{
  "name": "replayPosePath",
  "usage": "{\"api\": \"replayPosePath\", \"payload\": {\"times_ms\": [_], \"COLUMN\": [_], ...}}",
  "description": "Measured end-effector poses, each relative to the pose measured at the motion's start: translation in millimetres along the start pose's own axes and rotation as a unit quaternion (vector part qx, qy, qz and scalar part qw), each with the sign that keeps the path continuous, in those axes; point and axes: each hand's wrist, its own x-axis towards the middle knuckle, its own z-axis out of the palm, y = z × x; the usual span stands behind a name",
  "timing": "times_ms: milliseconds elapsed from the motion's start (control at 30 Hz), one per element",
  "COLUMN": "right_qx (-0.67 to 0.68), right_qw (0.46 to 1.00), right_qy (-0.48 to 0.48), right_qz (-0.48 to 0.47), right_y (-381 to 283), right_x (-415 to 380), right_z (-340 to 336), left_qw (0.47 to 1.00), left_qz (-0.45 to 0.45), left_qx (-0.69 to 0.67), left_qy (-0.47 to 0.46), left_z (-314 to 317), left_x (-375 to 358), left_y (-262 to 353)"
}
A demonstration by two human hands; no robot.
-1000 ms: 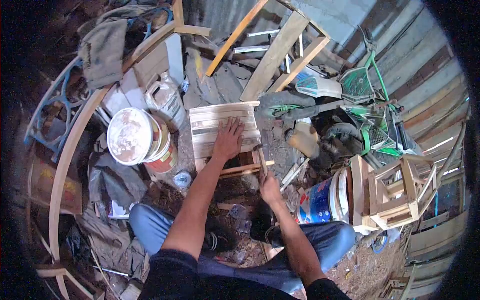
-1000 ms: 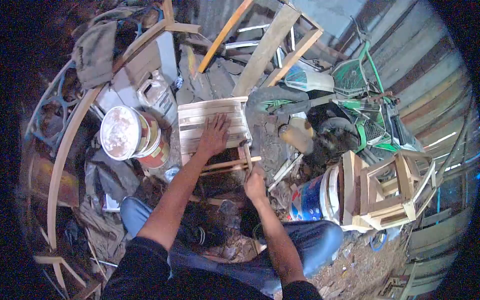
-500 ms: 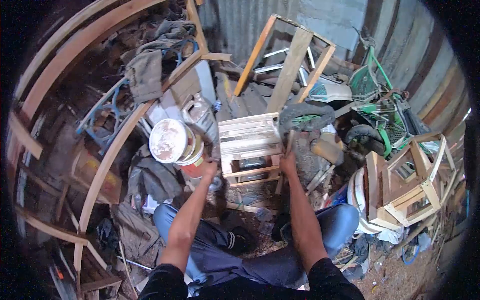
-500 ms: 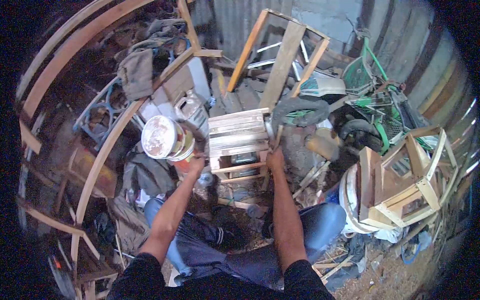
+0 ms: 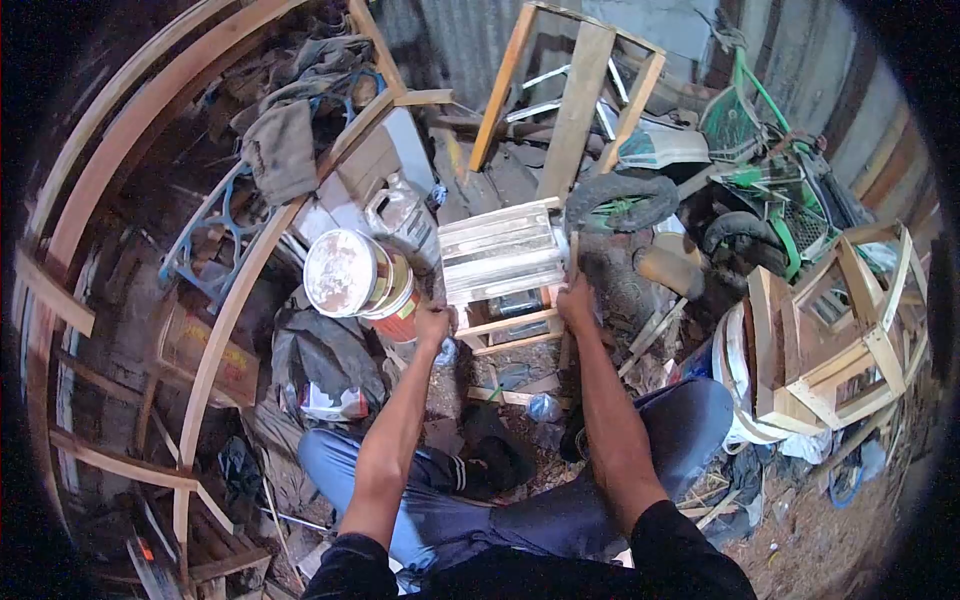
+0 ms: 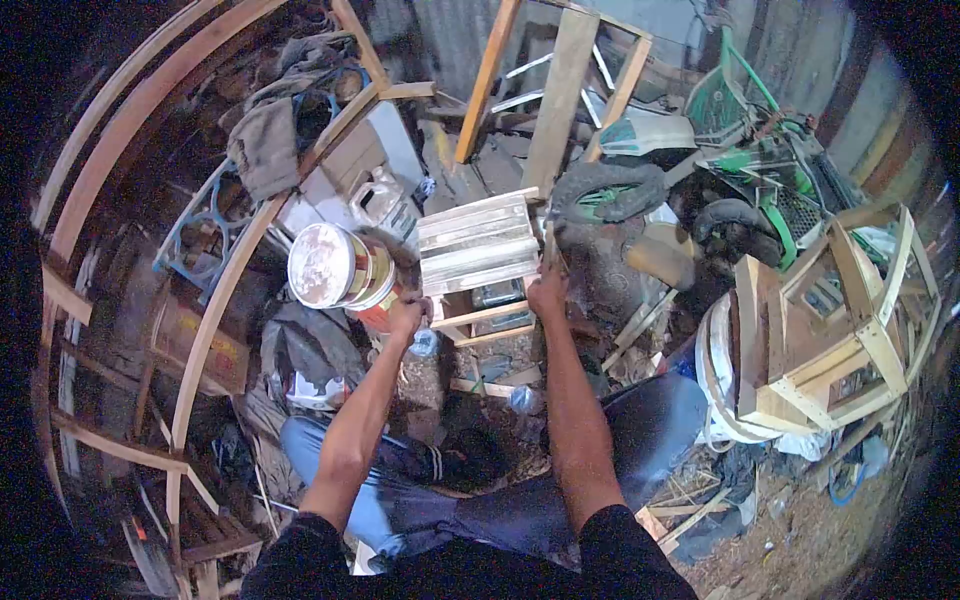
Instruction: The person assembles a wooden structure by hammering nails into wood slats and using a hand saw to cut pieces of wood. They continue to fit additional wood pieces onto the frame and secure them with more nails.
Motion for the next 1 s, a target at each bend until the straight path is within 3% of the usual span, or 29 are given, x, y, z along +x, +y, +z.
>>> {"api": "replayPosePath", "payload": {"times_ms": [33,67,200,300,367,400,433,500,567,633,700,833,967,1000], "right_qx": [-0.012,-0.035,-0.035,-0.039,-0.215,-0.220,-0.170,-0.121,-0.025,0.065,-0.017,-0.037,-0.113,-0.091], "right_qw": [1.000,0.997,0.996,0.995,0.970,0.968,0.980,0.988,0.976,0.970,0.969,0.952,0.948,0.956], "right_qy": [0.004,0.033,-0.001,-0.087,-0.027,-0.043,-0.023,-0.015,0.012,-0.134,-0.178,-0.287,-0.295,-0.274], "right_qz": [-0.021,-0.057,-0.079,-0.017,-0.107,-0.112,-0.105,-0.098,-0.216,-0.189,-0.169,-0.099,-0.049,-0.054], "right_y": [1,0,9,-20,-40,-46,-52,-66,-88,-100,-95,-87,-45,-45], "right_x": [-3,-6,-4,-10,-23,-31,-37,-54,-86,-120,-156,-209,-195,-189], "right_z": [2,5,3,-15,-12,-6,2,20,45,68,102,139,184,187], "left_qw": [0.997,0.999,1.000,0.995,0.986,0.981,0.967,0.954,0.966,0.974,0.972,0.962,0.972,0.980], "left_qz": [0.044,0.038,0.025,0.062,0.105,0.133,0.140,0.192,0.149,0.113,0.052,0.056,0.073,0.110], "left_qx": [0.039,0.024,0.002,0.070,0.073,0.064,0.135,0.198,0.166,0.132,0.209,0.219,0.175,0.091], "left_qy": [0.050,-0.013,-0.019,-0.035,-0.103,-0.127,-0.165,-0.116,-0.129,-0.143,-0.095,-0.153,-0.140,-0.140], "left_z": [-3,-9,-9,-10,-12,-25,-40,-58,-76,-96,-111,-109,-86,-67], "left_x": [-8,-10,1,6,11,0,-4,-8,5,3,-9,-15,-22,-10], "left_y": [6,14,-10,-21,-29,-11,4,6,-26,-56,-83,-131,-111,-148]}}
